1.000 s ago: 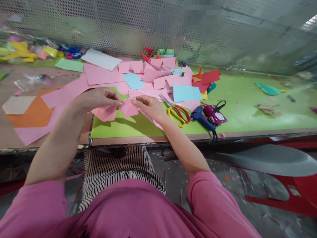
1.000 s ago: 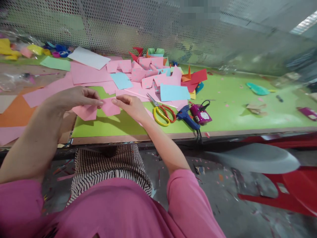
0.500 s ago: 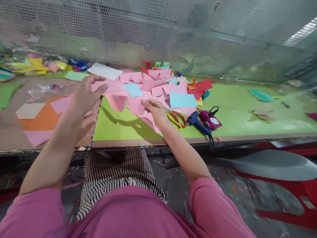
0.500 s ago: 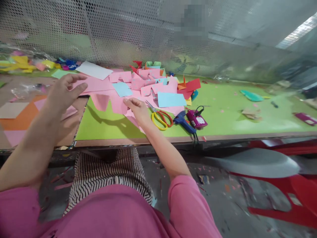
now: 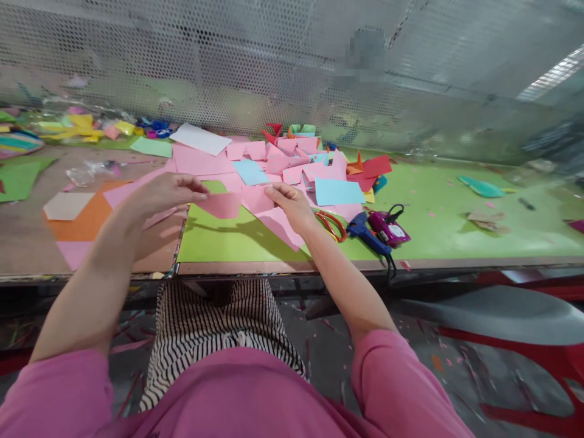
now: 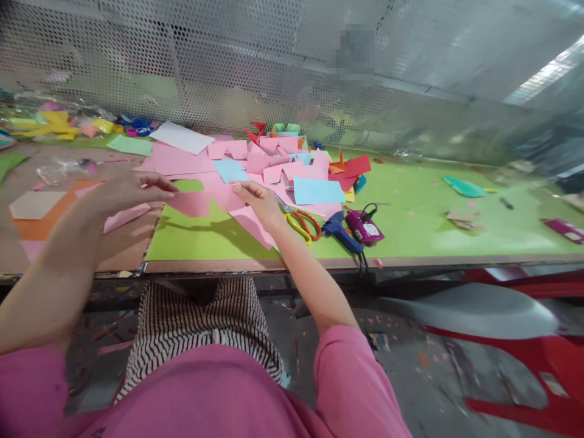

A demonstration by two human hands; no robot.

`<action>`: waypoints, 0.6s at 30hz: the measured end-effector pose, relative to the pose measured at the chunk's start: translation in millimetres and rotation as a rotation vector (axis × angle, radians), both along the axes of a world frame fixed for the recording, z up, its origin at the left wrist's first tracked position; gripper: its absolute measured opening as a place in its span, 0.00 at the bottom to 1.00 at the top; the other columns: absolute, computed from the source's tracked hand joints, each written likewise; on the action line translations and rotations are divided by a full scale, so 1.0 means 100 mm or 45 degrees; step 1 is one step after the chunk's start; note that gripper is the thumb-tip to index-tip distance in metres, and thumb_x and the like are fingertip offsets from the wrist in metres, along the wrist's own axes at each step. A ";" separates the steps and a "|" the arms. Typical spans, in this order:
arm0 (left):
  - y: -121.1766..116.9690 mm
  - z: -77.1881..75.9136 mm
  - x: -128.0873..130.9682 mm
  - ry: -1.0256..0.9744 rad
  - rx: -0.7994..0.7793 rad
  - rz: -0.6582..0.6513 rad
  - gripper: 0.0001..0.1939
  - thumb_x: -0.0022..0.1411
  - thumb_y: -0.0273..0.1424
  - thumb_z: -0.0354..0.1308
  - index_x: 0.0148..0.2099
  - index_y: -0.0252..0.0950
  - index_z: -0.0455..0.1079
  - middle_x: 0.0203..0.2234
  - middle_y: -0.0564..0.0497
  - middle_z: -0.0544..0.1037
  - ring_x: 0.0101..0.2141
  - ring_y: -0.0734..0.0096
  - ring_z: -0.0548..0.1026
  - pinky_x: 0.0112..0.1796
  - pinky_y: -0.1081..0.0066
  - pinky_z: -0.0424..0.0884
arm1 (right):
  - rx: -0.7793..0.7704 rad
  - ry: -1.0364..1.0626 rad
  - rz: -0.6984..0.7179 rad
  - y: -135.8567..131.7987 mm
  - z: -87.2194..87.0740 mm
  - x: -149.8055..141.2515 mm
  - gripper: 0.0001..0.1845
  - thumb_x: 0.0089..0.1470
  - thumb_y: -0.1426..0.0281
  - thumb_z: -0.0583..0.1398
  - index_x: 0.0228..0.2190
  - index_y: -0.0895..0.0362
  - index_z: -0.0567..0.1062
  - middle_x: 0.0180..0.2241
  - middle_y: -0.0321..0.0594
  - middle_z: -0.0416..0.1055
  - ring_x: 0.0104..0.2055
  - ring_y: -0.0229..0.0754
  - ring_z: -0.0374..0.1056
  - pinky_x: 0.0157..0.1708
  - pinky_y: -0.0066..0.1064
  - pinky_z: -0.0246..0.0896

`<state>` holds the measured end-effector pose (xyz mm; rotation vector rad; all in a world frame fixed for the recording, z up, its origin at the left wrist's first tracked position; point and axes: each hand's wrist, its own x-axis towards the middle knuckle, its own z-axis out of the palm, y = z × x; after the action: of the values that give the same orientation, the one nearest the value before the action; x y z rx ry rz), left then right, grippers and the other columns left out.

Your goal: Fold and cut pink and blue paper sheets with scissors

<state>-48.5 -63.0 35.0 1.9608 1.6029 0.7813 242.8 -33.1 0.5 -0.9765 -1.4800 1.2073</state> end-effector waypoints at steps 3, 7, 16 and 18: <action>0.01 0.02 -0.10 -0.026 -0.049 0.040 0.17 0.54 0.47 0.60 0.38 0.40 0.77 0.36 0.47 0.82 0.40 0.59 0.77 0.42 0.64 0.71 | -0.002 -0.013 -0.006 0.06 0.02 0.01 0.16 0.44 0.57 0.71 0.35 0.51 0.82 0.36 0.33 0.76 0.36 0.36 0.64 0.39 0.31 0.59; -0.02 0.02 -0.11 -0.052 0.003 0.070 0.25 0.53 0.49 0.63 0.49 0.41 0.76 0.48 0.46 0.81 0.48 0.56 0.76 0.48 0.63 0.71 | -0.090 0.029 -0.015 0.12 0.04 -0.02 0.21 0.41 0.53 0.71 0.36 0.51 0.82 0.31 0.31 0.73 0.33 0.35 0.61 0.34 0.29 0.57; 0.00 0.14 0.46 -0.015 -0.080 -0.174 0.24 0.58 0.54 0.57 0.39 0.39 0.79 0.36 0.49 0.82 0.38 0.63 0.75 0.42 0.65 0.67 | 0.011 0.062 0.115 -0.05 0.09 -0.35 0.14 0.47 0.57 0.69 0.33 0.52 0.82 0.30 0.32 0.74 0.32 0.34 0.62 0.35 0.29 0.57; 0.02 0.15 0.50 -0.051 -0.142 -0.207 0.24 0.57 0.55 0.58 0.33 0.39 0.78 0.28 0.52 0.78 0.31 0.68 0.71 0.36 0.67 0.64 | 0.042 0.023 0.099 -0.08 0.10 -0.36 0.14 0.49 0.56 0.68 0.33 0.52 0.82 0.32 0.32 0.75 0.34 0.35 0.64 0.38 0.30 0.59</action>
<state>2.0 -61.0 50.2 1.9543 1.4121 0.6495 206.7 -40.6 10.1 -0.8907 -1.5309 1.2400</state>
